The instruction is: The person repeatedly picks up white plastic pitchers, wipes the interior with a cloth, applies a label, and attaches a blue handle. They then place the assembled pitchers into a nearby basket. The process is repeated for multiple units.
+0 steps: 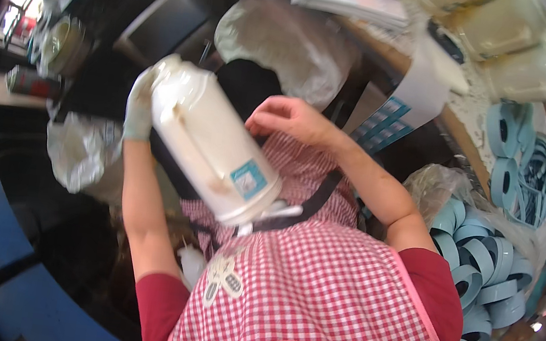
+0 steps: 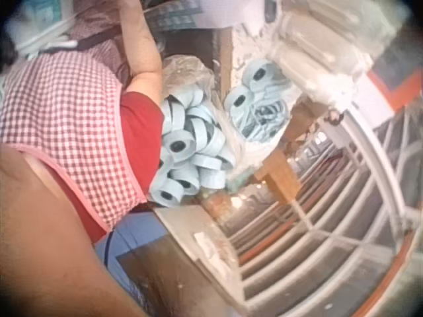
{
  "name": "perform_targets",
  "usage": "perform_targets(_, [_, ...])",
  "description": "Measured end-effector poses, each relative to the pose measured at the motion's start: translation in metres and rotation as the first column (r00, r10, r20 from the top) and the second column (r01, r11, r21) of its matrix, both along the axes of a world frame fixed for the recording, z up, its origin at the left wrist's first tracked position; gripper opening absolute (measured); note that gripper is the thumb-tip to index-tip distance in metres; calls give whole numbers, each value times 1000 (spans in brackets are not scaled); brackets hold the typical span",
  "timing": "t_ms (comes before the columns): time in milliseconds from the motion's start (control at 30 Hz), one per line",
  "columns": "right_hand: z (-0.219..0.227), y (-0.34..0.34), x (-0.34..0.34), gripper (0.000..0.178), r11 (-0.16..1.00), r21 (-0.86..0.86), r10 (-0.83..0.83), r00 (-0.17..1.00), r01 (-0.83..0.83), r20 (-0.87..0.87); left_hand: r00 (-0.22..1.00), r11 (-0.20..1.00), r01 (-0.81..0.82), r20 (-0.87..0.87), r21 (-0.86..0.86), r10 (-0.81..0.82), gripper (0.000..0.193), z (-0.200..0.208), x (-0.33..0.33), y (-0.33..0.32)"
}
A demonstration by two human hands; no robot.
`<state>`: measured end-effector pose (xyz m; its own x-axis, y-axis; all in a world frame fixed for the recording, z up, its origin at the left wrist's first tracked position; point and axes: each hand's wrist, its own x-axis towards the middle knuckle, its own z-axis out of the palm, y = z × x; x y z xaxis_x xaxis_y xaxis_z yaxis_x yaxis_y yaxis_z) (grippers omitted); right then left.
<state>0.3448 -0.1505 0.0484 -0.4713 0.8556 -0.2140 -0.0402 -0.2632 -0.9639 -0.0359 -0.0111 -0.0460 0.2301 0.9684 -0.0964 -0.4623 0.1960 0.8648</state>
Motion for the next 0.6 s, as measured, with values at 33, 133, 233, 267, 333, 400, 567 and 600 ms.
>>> perform_targets(33, [16, 21, 30, 27, 970, 238, -123, 943, 49, 310, 1000, 999, -9, -10, -46, 8, 46, 31, 9, -11])
perform_targets(133, [72, 80, 123, 24, 724, 639, -598, 696, 258, 397, 735, 972, -233, -647, 39, 202, 39, 133, 11, -39])
perform_targets(233, [81, 157, 216, 23, 321, 920, -876, 298, -223, 379, 733, 978, -205, -655, 45, 183, 32, 150, 5, -29])
perform_targets(267, [77, 176, 232, 23, 359, 864, -845, 270, -353, 461, 778, 984, -166, -603, 71, 175, 30, 157, 11, -28])
perform_targets(333, [79, 202, 237, 23, 406, 707, -774, 193, -579, 603, 875, 974, -221, -430, 51, 221, 29, 174, 41, -39])
perform_targets(400, [84, 208, 225, 25, 516, 682, -748, 114, -518, 654, 878, 972, -226, -420, 60, 231, 28, 172, 40, -38])
perform_targets(567, [73, 197, 234, 28, 663, 747, -726, 198, -51, 659, 251, 989, -127, -962, 82, 112, 54, 133, 7, 6])
perform_targets(600, [65, 197, 236, 27, 633, 773, -762, 150, -36, 630, 69, 991, -103, -994, 80, 88, 60, 131, 12, 14])
